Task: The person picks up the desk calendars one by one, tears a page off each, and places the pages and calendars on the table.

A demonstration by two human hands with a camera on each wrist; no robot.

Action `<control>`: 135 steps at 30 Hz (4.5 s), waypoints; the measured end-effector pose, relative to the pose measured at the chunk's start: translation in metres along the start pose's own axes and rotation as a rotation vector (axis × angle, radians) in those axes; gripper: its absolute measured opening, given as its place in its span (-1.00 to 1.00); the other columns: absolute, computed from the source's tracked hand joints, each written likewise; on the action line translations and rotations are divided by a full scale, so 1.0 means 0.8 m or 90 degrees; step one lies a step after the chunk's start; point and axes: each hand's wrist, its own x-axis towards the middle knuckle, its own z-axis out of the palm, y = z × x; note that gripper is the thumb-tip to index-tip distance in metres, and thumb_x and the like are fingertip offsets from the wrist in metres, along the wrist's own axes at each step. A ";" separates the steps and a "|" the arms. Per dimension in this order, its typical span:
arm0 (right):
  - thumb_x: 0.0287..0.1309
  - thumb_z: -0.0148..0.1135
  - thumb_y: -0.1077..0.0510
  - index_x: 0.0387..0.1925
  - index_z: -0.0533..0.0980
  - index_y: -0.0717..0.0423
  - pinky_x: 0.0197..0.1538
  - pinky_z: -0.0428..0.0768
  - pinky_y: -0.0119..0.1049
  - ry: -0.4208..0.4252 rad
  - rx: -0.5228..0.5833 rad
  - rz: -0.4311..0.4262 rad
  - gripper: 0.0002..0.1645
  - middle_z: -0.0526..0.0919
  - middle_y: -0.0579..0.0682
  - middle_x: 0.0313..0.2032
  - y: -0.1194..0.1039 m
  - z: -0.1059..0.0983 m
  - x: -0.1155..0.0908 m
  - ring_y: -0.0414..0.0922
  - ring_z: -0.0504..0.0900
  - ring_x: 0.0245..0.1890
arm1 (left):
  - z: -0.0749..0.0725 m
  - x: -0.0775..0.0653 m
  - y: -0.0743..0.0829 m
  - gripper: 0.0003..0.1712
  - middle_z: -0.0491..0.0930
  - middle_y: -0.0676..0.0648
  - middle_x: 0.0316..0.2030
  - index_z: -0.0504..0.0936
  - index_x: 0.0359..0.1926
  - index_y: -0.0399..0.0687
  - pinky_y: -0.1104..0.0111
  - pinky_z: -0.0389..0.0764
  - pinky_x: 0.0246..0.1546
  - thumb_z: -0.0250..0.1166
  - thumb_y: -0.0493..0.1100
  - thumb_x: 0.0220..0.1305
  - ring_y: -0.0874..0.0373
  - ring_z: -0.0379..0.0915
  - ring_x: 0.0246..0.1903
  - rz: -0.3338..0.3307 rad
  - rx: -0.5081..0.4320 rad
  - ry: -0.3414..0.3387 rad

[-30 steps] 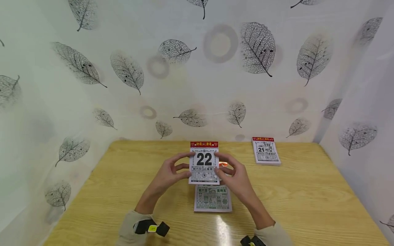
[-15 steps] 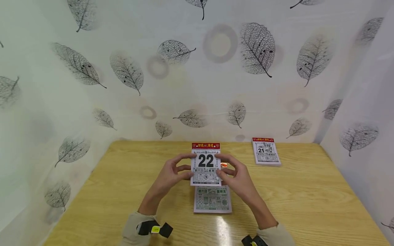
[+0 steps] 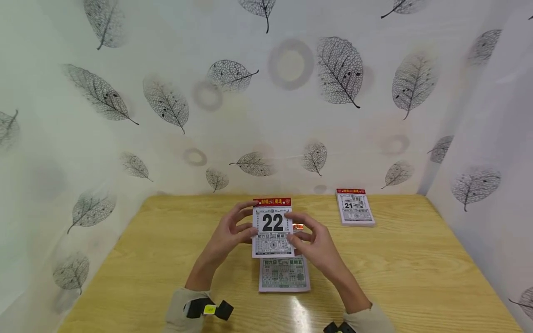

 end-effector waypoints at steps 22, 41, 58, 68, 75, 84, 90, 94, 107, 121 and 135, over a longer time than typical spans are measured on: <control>0.26 0.34 0.40 0.35 0.46 0.14 -0.02 0.73 -0.22 0.030 -0.136 -0.108 -0.36 0.42 0.16 0.37 0.000 0.011 -0.009 0.04 0.65 0.09 | -0.001 -0.003 -0.009 -0.31 0.45 -0.28 0.32 0.30 0.53 0.10 0.02 0.76 -0.17 0.16 -0.38 0.46 -0.14 0.63 0.00 -0.006 -0.079 -0.019; 0.05 0.58 0.24 0.31 0.54 0.08 0.46 0.28 -0.29 0.083 -0.435 -0.274 -0.25 0.36 0.09 0.47 -0.016 0.027 -0.017 0.11 0.31 0.47 | -0.001 0.002 -0.013 -0.32 0.46 -0.24 0.33 0.33 0.51 0.14 0.00 0.75 -0.15 0.17 -0.37 0.46 -0.19 0.60 0.07 -0.014 -0.067 -0.016; 0.07 0.58 0.11 0.26 0.58 0.10 0.52 0.20 -0.19 -0.031 -0.469 -0.357 -0.31 0.38 0.11 0.45 -0.011 0.029 -0.013 0.15 0.32 0.46 | -0.010 -0.001 -0.010 -0.30 0.43 -0.34 0.33 0.26 0.55 0.03 0.16 0.77 -0.21 0.17 -0.35 0.46 -0.13 0.62 0.03 -0.014 -0.080 -0.013; 0.01 0.58 0.25 0.11 0.67 0.10 0.48 0.24 -0.24 -0.056 -0.459 -0.366 -0.44 0.46 0.10 0.40 -0.008 0.026 -0.011 0.11 0.37 0.43 | -0.015 -0.001 -0.011 -0.30 0.44 -0.33 0.32 0.28 0.54 0.04 0.16 0.77 -0.21 0.17 -0.37 0.45 -0.12 0.60 0.04 -0.013 -0.094 -0.005; 0.02 0.57 0.26 0.04 0.70 0.08 0.45 0.28 -0.29 -0.051 -0.455 -0.385 -0.52 0.52 0.11 0.34 -0.010 0.024 -0.015 0.12 0.41 0.40 | -0.012 0.002 -0.014 -0.30 0.43 -0.35 0.32 0.26 0.54 -0.02 0.16 0.77 -0.20 0.17 -0.37 0.45 -0.10 0.62 0.03 -0.013 -0.093 -0.018; 0.00 0.58 0.29 -0.02 0.72 0.07 0.38 0.37 -0.40 -0.046 -0.447 -0.398 -0.56 0.56 0.12 0.30 -0.009 0.024 -0.016 0.11 0.46 0.36 | -0.010 0.003 -0.013 -0.30 0.44 -0.34 0.31 0.28 0.54 0.02 0.16 0.78 -0.24 0.16 -0.37 0.44 -0.13 0.62 0.00 -0.013 -0.095 -0.015; 0.03 0.55 0.31 -0.11 0.75 0.06 0.35 0.40 -0.43 -0.050 -0.440 -0.403 -0.67 0.59 0.09 0.27 -0.008 0.023 -0.015 0.12 0.50 0.33 | -0.010 0.002 -0.014 -0.30 0.43 -0.31 0.34 0.28 0.54 0.04 0.13 0.78 -0.23 0.16 -0.36 0.44 -0.14 0.60 0.04 -0.019 -0.093 -0.008; 0.05 0.51 0.37 -0.14 0.75 0.06 0.34 0.42 -0.41 -0.059 -0.435 -0.406 -0.69 0.63 0.09 0.22 -0.007 0.024 -0.014 0.14 0.55 0.28 | -0.010 0.001 -0.014 -0.30 0.43 -0.33 0.32 0.29 0.54 0.02 0.12 0.77 -0.25 0.17 -0.36 0.43 -0.15 0.59 0.05 -0.017 -0.092 -0.004; 0.01 0.46 0.48 -0.20 0.72 0.13 0.21 0.55 -0.44 -0.041 -0.416 -0.396 -0.68 0.77 0.00 -0.06 -0.011 0.025 -0.014 0.02 0.72 0.03 | -0.004 0.002 -0.018 -0.31 0.39 -0.26 0.38 0.31 0.53 0.04 0.15 0.76 -0.26 0.14 -0.37 0.43 -0.12 0.57 0.08 -0.012 -0.087 0.008; -0.04 0.47 0.50 -0.26 0.68 0.08 0.14 0.58 -0.48 -0.012 -0.400 -0.394 -0.65 0.76 -0.07 -0.16 -0.010 0.026 -0.011 -0.07 0.75 -0.10 | -0.003 0.003 -0.017 -0.33 0.44 -0.23 0.35 0.34 0.51 0.06 0.12 0.77 -0.26 0.12 -0.38 0.44 -0.12 0.58 0.07 -0.010 -0.096 0.000; 0.08 0.47 0.44 -0.29 0.71 -0.03 0.05 0.68 -0.37 -0.022 -0.301 -0.306 -0.70 0.76 -0.10 -0.16 -0.016 0.019 -0.012 -0.09 0.75 -0.12 | -0.003 0.004 -0.016 -0.37 0.44 -0.26 0.34 0.33 0.52 0.04 0.19 0.76 -0.28 0.14 -0.33 0.50 -0.13 0.56 0.08 -0.011 -0.079 -0.015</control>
